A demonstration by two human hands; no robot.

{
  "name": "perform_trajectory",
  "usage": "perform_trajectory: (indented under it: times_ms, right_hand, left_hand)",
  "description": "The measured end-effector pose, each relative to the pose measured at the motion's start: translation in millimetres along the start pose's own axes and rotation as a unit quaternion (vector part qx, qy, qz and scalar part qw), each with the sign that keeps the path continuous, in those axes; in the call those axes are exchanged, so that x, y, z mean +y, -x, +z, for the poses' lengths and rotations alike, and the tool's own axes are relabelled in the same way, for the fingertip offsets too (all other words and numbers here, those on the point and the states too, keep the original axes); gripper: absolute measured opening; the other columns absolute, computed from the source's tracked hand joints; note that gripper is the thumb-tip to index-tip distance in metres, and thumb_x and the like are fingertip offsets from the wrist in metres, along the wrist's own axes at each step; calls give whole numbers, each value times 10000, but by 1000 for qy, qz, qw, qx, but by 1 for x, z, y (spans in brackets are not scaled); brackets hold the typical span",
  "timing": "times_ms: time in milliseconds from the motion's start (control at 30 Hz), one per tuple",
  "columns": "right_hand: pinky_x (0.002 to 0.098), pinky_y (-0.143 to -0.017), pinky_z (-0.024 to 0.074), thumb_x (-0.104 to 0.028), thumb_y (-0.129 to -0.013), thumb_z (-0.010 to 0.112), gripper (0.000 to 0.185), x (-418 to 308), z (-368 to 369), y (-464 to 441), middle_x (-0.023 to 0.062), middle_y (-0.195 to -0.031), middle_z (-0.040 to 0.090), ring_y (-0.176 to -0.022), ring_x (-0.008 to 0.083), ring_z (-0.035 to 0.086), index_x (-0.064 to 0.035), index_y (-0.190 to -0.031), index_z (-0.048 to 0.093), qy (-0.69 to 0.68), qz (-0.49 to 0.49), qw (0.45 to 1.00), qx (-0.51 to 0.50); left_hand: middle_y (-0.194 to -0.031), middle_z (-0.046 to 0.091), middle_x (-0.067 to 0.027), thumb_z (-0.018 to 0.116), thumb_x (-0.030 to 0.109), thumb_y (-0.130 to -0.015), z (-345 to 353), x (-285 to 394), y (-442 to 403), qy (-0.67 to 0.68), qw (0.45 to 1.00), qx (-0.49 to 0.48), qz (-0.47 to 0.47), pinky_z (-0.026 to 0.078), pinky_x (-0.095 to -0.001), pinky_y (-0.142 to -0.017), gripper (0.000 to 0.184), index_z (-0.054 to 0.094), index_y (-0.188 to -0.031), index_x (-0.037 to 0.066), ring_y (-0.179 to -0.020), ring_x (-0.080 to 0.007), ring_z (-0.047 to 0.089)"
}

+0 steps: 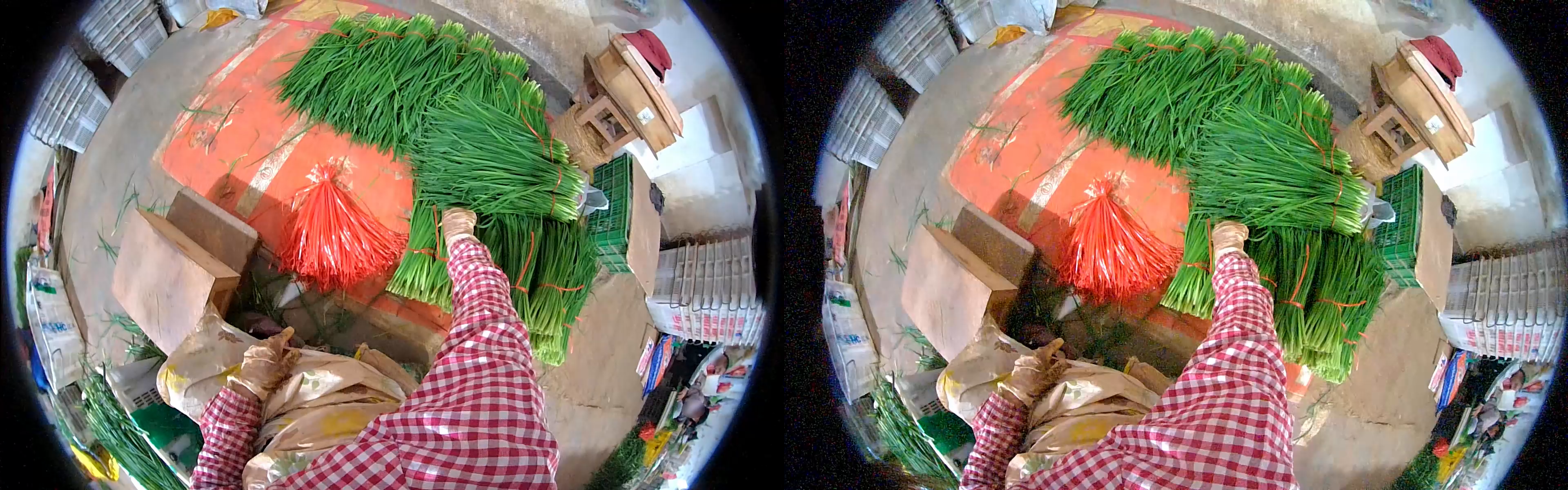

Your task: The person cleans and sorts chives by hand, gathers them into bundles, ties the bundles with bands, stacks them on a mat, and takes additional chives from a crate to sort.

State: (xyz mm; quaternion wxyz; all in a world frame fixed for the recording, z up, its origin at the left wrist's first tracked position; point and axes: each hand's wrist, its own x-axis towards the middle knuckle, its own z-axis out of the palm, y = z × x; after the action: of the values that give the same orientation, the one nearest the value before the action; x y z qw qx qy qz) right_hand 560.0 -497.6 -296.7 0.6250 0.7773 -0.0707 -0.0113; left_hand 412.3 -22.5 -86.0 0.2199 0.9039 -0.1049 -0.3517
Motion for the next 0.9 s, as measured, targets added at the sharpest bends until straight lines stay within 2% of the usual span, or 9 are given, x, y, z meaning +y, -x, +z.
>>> perform_trajectory:
  times_ms: [33,233,333,433,467,567,633,733,900]
  right_hand:
    - [447,-402,368,-85,-807,528,258,-5,1,-2,250,-749,616,-548,262,573,138,-924,587,131,49,990,12]
    - [360,-411,430,-53,-761,536,95,58,-21,5,117,-662,578,-580,226,585,15,-785,598,-347,-10,937,25]
    - [328,-431,451,-224,-862,531,169,85,-97,29,35,-627,543,-527,179,558,-93,-823,630,-459,-250,850,62]
    - [406,-583,485,-356,-887,561,276,68,-190,79,115,-720,585,-684,258,590,-124,-907,709,-742,-277,577,201]
    - [401,-646,472,-353,-851,617,272,105,-222,93,106,-782,601,-734,262,585,-101,-903,705,-878,-210,427,-44]
    - [358,-742,480,-319,-814,679,298,93,-236,98,107,-935,609,-800,226,593,-53,-949,689,-962,-181,189,-85]
    - [309,-741,507,-263,-838,669,308,104,-211,83,83,-902,599,-834,202,600,-12,-1014,644,-962,-78,-116,-233]
    - [239,-570,505,-171,-858,642,276,73,-115,34,60,-906,625,-683,117,577,-8,-1078,610,-945,-17,-159,-286]
    - [253,-436,388,-317,-867,639,269,94,-46,-18,57,-899,618,-489,89,385,-72,-965,687,-866,369,42,-335]
  left_hand:
    - [-1068,623,-209,579,346,-863,1,-1,1,-1,1000,0,0,476,-425,-823,542,471,-1320,77,-973,-342,613]
    - [-1071,623,-203,574,348,-864,-2,0,-2,6,1000,4,13,472,-425,-833,546,458,-1326,82,-989,-353,603]
    - [-1076,622,-206,575,345,-864,-4,7,-3,2,1000,2,3,472,-424,-830,538,462,-1322,86,-995,-347,602]
    - [-1085,619,-208,576,338,-866,-6,9,-3,-19,999,-17,-23,472,-422,-825,531,465,-1320,87,-999,-343,602]
    - [-1091,617,-208,573,345,-868,-7,7,-2,0,1000,-13,-11,471,-422,-828,533,464,-1322,88,-1002,-344,602]
    - [-1117,610,-208,563,372,-873,-11,12,-2,-8,999,-28,-22,462,-421,-850,547,457,-1331,92,-1024,-348,593]
    - [-1124,608,-208,556,383,-876,-8,8,-1,-41,998,-28,-35,457,-427,-857,552,454,-1335,96,-1026,-351,592]
    - [-1117,609,-208,556,383,-873,-6,8,-2,-40,999,-23,-26,455,-431,-856,554,454,-1337,97,-1019,-354,592]
    - [-1106,610,-214,558,370,-868,-11,13,-5,-7,1000,-23,-12,455,-430,-856,555,455,-1333,85,-1015,-360,590]
